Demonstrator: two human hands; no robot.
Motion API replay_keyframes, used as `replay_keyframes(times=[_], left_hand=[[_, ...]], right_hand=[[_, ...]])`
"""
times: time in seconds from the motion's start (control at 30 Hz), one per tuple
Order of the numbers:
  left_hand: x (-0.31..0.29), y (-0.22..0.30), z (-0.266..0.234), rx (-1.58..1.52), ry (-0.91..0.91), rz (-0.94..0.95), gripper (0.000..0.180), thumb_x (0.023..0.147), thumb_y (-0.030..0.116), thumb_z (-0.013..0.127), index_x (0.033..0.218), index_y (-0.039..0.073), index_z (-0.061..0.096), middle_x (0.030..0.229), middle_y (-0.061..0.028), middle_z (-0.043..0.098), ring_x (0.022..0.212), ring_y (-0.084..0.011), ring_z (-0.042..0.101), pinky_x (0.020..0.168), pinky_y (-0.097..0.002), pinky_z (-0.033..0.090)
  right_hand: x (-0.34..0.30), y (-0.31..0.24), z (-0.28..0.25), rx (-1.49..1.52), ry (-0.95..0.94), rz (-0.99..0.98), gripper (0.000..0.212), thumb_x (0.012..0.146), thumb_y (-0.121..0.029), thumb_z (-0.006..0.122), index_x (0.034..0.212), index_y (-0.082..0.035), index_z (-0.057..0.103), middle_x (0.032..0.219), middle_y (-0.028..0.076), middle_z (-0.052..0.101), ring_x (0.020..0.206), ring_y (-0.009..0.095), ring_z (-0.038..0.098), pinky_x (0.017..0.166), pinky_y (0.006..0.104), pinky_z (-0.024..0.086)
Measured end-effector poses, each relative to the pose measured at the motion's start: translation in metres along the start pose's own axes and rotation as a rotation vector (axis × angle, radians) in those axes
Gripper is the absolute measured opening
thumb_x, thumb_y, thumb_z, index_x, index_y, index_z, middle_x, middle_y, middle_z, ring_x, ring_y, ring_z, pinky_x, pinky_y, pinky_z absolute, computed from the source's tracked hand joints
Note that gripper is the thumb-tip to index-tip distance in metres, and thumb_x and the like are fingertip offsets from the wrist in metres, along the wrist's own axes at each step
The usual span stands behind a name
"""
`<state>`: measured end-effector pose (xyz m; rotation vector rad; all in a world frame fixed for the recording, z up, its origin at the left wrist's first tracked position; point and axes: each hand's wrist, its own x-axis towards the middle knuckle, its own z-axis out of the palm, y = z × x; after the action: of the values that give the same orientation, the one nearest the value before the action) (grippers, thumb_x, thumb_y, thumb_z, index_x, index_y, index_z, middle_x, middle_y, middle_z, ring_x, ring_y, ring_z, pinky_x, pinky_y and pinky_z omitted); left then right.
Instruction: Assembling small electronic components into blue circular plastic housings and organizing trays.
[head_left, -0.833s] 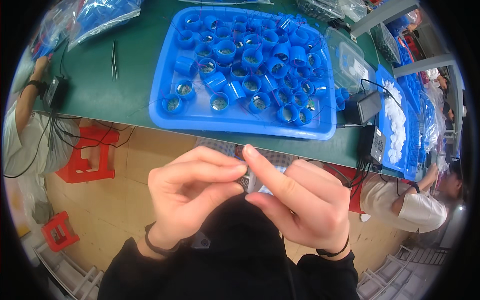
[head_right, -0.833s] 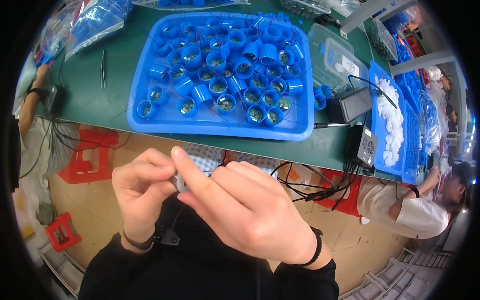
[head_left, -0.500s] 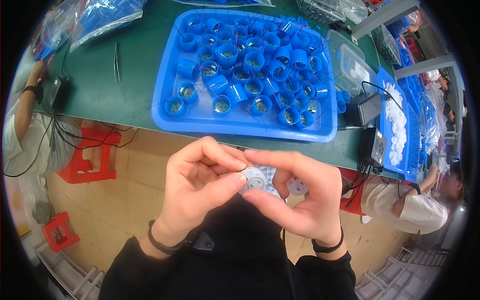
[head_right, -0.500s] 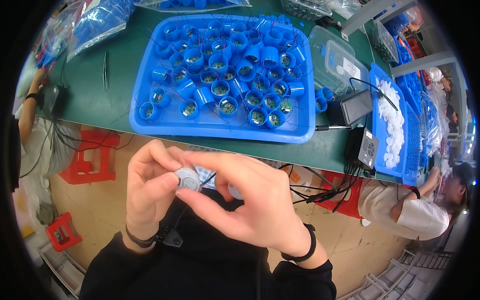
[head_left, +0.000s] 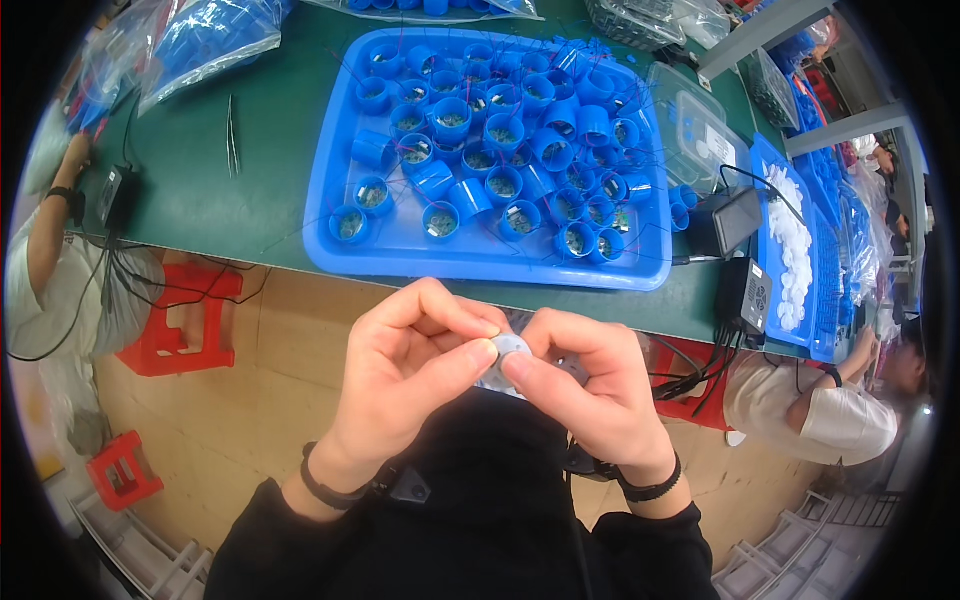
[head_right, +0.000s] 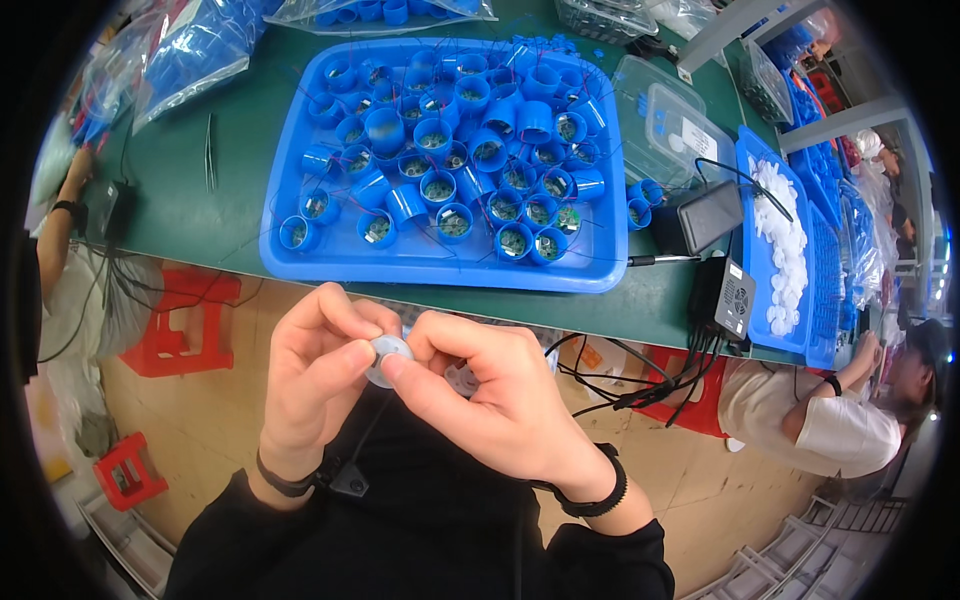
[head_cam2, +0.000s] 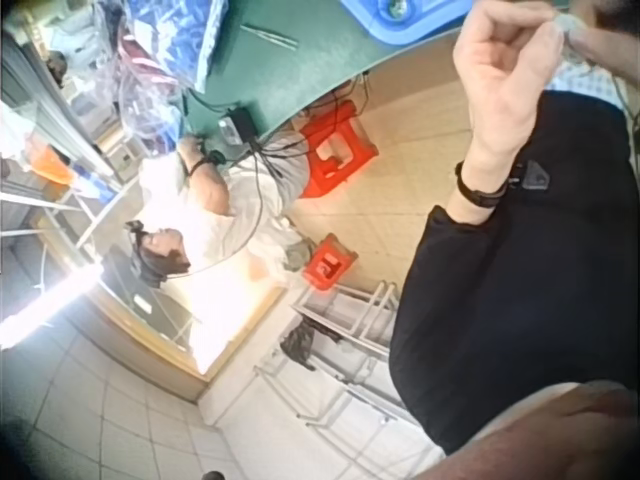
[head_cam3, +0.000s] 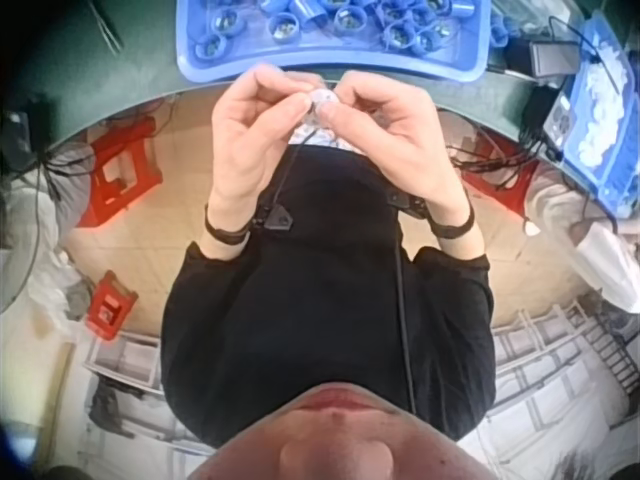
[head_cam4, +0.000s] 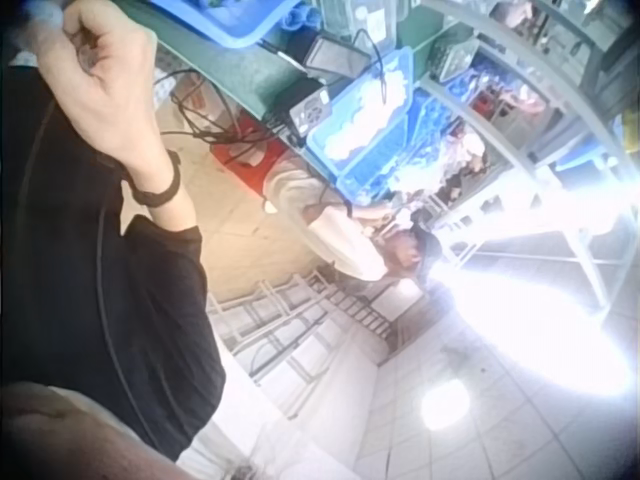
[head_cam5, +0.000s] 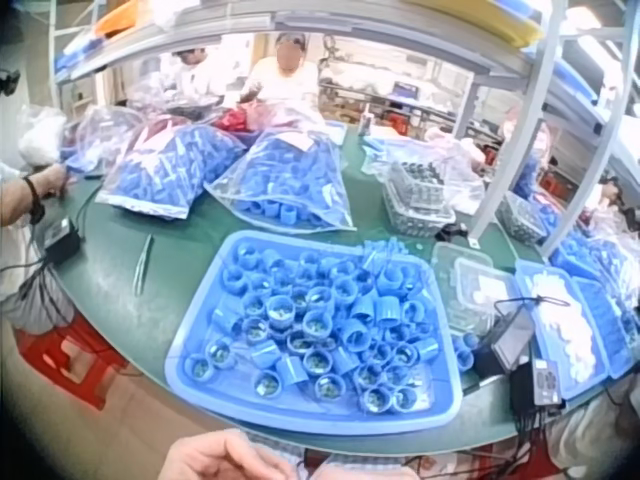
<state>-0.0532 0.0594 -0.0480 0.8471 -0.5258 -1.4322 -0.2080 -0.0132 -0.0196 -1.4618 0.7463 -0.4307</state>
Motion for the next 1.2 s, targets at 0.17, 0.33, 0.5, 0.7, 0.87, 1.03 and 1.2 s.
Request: replay_keyframes(times=[0.17,0.33,0.5,0.7,0.87,1.03,1.2], left_hand=[[0.008,0.000,-0.007,-0.024,-0.134,0.085,0.012,0.081,-0.005,0.057,0.091,-0.002,0.051,0.095,-0.0146,0.059,0.089,-0.0154,0.058,0.079,-0.0289,0.048],[0.012,0.020,-0.007,0.197,-0.016,0.091,0.021,0.080,0.007,0.059,0.097,0.001,0.049,0.089,-0.0118,0.055,0.079,-0.0173,0.058,0.066,-0.0280,0.050],[0.019,0.023,-0.007,0.097,-0.084,0.069,0.022,0.078,-0.009,0.056,0.099,-0.003,0.054,0.095,-0.0111,0.059,0.089,-0.0145,0.059,0.078,-0.0263,0.047],[0.028,0.019,0.010,0.143,-0.192,-0.018,0.021,0.076,-0.011,0.059,0.095,-0.002,0.056,0.096,-0.0096,0.059,0.090,-0.0155,0.060,0.077,-0.0255,0.047],[0.035,0.017,0.016,0.178,-0.202,-0.053,0.020,0.076,-0.009,0.061,0.095,-0.002,0.056,0.096,-0.0092,0.059,0.092,-0.0161,0.060,0.079,-0.0262,0.047],[0.038,0.012,0.021,0.174,-0.190,-0.082,0.020,0.076,-0.009,0.060,0.094,-0.002,0.056,0.096,-0.0095,0.059,0.092,-0.0162,0.060,0.079,-0.0269,0.047],[0.039,0.017,0.017,0.224,-0.138,-0.035,0.020,0.076,-0.010,0.059,0.095,-0.002,0.055,0.097,-0.0100,0.059,0.092,-0.0162,0.059,0.080,-0.0285,0.047]], right_hand=[[-0.002,-0.007,-0.012,-0.001,-0.059,0.035,0.014,0.087,-0.012,0.056,0.077,-0.002,0.056,0.063,0.000,0.051,0.058,0.005,0.043,0.052,0.0228,0.034],[-0.015,0.015,-0.078,-0.510,0.439,-0.025,0.015,0.080,-0.001,0.044,0.090,0.001,0.055,0.079,0.010,0.052,0.072,0.018,0.050,0.066,0.0289,0.041],[-0.026,0.052,-0.115,-0.824,0.621,0.025,0.018,0.074,0.005,0.048,0.091,0.002,0.054,0.089,0.016,0.051,0.076,0.029,0.054,0.070,0.0349,0.044],[-0.029,0.064,-0.114,-0.831,0.619,-0.032,0.027,0.072,0.004,0.061,0.098,-0.003,0.054,0.097,0.012,0.052,0.084,0.031,0.056,0.073,0.0355,0.045],[-0.037,0.065,-0.128,-0.945,0.685,-0.032,0.026,0.072,-0.002,0.066,0.095,-0.005,0.056,0.097,0.010,0.052,0.080,0.029,0.056,0.069,0.0351,0.046],[-0.040,0.066,-0.130,-1.338,0.755,-0.053,0.017,0.074,-0.010,0.065,0.089,-0.006,0.058,0.097,0.007,0.054,0.078,0.024,0.056,0.066,0.0358,0.045],[-0.056,-0.033,-0.071,-1.480,0.575,0.008,0.016,0.064,-0.014,0.067,0.077,-0.006,0.061,0.094,0.008,0.054,0.077,0.022,0.053,0.062,0.0345,0.040]])
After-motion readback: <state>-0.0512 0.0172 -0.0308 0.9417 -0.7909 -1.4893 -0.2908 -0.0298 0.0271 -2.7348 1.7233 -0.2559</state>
